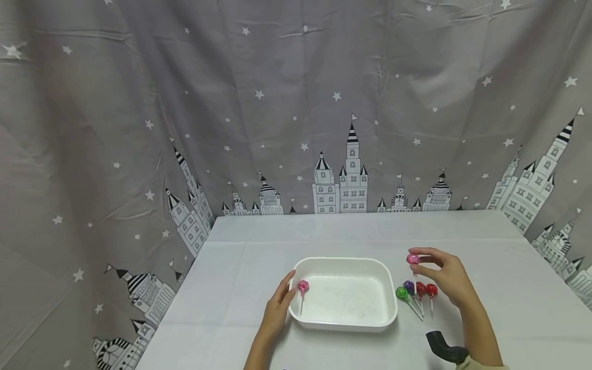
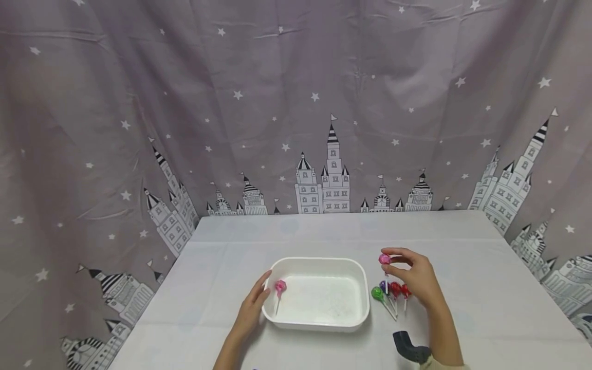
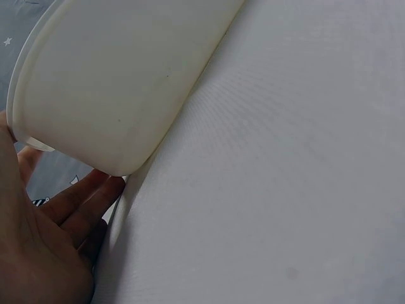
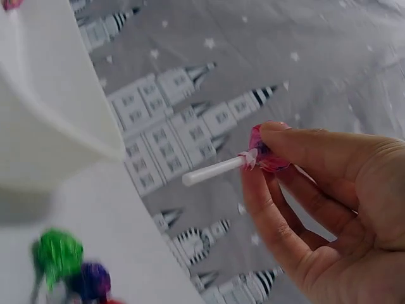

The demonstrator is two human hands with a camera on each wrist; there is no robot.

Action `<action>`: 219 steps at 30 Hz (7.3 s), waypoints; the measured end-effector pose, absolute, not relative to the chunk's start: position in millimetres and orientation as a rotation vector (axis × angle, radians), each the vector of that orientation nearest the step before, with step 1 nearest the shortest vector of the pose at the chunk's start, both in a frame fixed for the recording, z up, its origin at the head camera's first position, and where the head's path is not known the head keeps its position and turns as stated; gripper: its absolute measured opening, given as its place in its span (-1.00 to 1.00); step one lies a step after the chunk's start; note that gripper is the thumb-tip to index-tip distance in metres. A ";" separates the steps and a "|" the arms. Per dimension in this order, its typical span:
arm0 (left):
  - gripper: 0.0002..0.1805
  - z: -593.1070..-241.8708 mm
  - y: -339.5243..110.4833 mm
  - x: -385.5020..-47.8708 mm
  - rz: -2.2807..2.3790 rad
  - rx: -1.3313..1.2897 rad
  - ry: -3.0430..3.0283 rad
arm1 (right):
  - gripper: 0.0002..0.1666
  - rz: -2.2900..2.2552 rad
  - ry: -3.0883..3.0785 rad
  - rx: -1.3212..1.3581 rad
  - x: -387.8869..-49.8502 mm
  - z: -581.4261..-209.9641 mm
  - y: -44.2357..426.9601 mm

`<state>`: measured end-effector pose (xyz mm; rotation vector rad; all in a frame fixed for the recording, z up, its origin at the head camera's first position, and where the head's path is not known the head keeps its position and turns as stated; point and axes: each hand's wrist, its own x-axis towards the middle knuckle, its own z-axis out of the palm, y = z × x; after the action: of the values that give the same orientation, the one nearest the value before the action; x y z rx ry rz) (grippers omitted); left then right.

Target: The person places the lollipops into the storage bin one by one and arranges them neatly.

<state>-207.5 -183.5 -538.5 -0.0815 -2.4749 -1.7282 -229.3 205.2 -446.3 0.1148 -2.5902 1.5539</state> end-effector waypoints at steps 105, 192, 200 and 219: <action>-0.52 -503.9 -175.7 -190.6 -1.723 -0.117 -2.482 | -0.68 1.571 -2.696 0.707 -280.7 -514.8 -3.7; -0.52 -538.6 -183.9 -207.6 -1.753 -0.112 -2.460 | -0.38 1.363 -2.761 0.089 -226.0 -542.6 260.2; -0.53 -539.6 -184.0 -207.6 -1.730 -0.107 -2.477 | -0.41 1.362 -2.769 0.080 -225.2 -542.5 258.5; -0.52 -539.2 -184.6 -207.1 -1.734 -0.123 -2.475 | -0.40 1.370 -2.806 0.107 -219.4 -532.0 265.5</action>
<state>-207.1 -184.6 -539.2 -0.1230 -2.4753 -1.7343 -219.4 265.5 -532.0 0.1075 -2.8063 1.3695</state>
